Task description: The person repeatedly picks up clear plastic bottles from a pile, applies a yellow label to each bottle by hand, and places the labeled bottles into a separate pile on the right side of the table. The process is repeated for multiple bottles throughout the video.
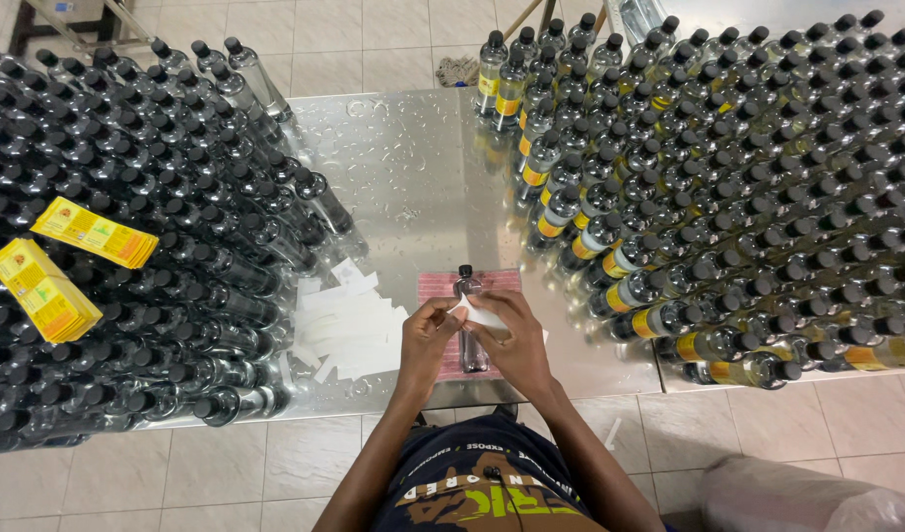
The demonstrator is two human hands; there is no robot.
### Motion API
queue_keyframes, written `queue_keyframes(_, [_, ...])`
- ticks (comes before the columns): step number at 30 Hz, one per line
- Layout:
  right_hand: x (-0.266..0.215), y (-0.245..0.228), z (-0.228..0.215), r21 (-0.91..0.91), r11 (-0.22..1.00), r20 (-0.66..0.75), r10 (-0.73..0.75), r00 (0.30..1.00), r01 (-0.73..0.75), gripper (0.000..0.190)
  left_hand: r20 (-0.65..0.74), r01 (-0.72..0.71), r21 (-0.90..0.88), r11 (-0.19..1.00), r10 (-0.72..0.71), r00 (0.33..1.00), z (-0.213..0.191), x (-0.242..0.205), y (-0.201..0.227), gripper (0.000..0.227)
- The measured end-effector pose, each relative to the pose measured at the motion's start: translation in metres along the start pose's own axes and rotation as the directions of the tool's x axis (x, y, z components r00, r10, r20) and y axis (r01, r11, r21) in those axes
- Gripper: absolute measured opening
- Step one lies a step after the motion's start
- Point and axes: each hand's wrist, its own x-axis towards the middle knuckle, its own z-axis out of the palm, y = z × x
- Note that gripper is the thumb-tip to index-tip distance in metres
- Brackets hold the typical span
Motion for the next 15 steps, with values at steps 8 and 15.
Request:
queue_keyframes(8, [-0.001, 0.0, -0.001, 0.246, 0.958, 0.02, 0.144, 0.989, -0.144, 0.042, -0.046, 0.055, -0.002, 0.998, -0.055, 0.997, 0.01, -0.01, 0.022, 0.029])
queue_keyframes(15, [-0.004, 0.02, 0.005, 0.669, 0.639, -0.066, 0.561, 0.825, -0.381, 0.024, 0.152, 0.13, 0.133, 0.983, -0.15, 0.977, 0.006, -0.014, 0.027, 0.065])
